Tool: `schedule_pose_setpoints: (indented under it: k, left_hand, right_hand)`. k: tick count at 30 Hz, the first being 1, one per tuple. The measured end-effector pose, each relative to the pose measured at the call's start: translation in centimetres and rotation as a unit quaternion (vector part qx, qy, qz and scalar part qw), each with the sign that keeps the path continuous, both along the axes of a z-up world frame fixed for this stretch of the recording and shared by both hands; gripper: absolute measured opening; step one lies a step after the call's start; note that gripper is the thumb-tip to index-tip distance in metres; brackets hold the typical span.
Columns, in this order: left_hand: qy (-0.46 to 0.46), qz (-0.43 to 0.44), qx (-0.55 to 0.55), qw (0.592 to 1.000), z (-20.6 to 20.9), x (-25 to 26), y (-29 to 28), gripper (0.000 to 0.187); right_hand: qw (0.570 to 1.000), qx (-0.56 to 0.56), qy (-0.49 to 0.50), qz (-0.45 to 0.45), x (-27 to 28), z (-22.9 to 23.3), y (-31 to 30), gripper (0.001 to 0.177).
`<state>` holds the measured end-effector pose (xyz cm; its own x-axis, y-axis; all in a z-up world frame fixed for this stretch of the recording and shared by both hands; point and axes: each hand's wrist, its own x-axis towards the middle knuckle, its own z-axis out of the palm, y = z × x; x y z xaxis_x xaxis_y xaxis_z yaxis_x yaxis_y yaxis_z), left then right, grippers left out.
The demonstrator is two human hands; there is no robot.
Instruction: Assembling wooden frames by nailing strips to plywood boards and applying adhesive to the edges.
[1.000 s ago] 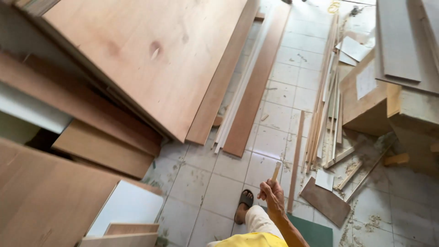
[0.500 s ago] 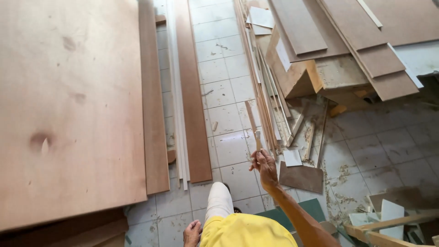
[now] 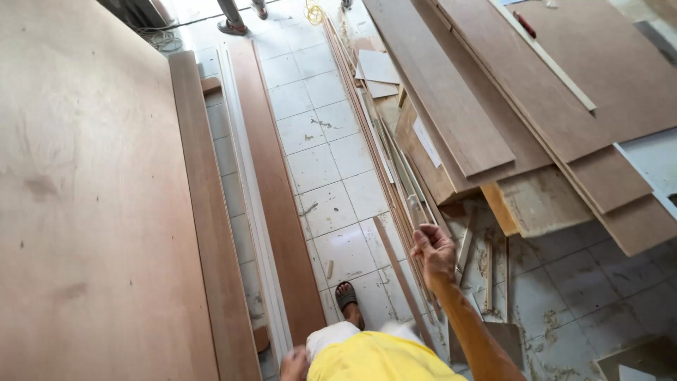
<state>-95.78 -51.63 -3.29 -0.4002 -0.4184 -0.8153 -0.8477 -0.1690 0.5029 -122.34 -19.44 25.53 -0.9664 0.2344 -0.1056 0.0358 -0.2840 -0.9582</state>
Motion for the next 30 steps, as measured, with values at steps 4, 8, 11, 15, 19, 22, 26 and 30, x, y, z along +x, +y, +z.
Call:
schedule_pose_setpoints:
  k: [4, 8, 11, 15, 19, 22, 26, 30]
  left_hand:
    - [0.051, -0.018, 0.01, 0.998, 7.4, -20.2, -4.3, 0.035]
    - [0.17, -0.067, 0.018, 0.983, 11.4, -36.5, -7.4, 0.045]
    - [0.169, -0.077, 0.013, 0.983, 9.3, -44.9, -8.4, 0.04]
    - [0.104, -0.047, 0.013, 0.993, 5.6, -50.5, -9.3, 0.039]
    - [-0.029, 0.108, 0.055, 0.992, 4.0, -54.9, -11.1, 0.028]
    - [-0.101, 0.018, 0.024, 0.994, 0.8, -56.9, -13.3, 0.045]
    - [-0.147, -0.128, -0.022, 0.98, -1.0, -66.5, -16.2, 0.057]
    - [-0.137, -0.114, 0.003, 0.984, -1.5, -77.5, -19.4, 0.049]
  right_hand:
    - [0.997, -0.024, -0.064, -0.033, -8.5, -2.7, 0.7, 0.02]
    - [0.99, -0.019, -0.102, -0.093, -16.5, -5.7, 0.3, 0.016]
    - [0.987, -0.039, -0.077, -0.133, -24.0, -9.1, 0.6, 0.017]
    - [0.982, -0.05, -0.11, -0.147, -37.2, -7.6, 0.3, 0.017]
    - [0.986, -0.008, -0.114, -0.118, -52.9, 0.0, -3.1, 0.022]
    - [0.991, 0.036, -0.109, -0.064, -62.6, 5.7, -5.9, 0.024]
    - [0.999, 0.001, -0.021, -0.026, -74.8, 6.1, -8.3, 0.023]
    - [0.995, 0.065, -0.014, -0.07, -85.1, 5.1, -10.2, 0.018]
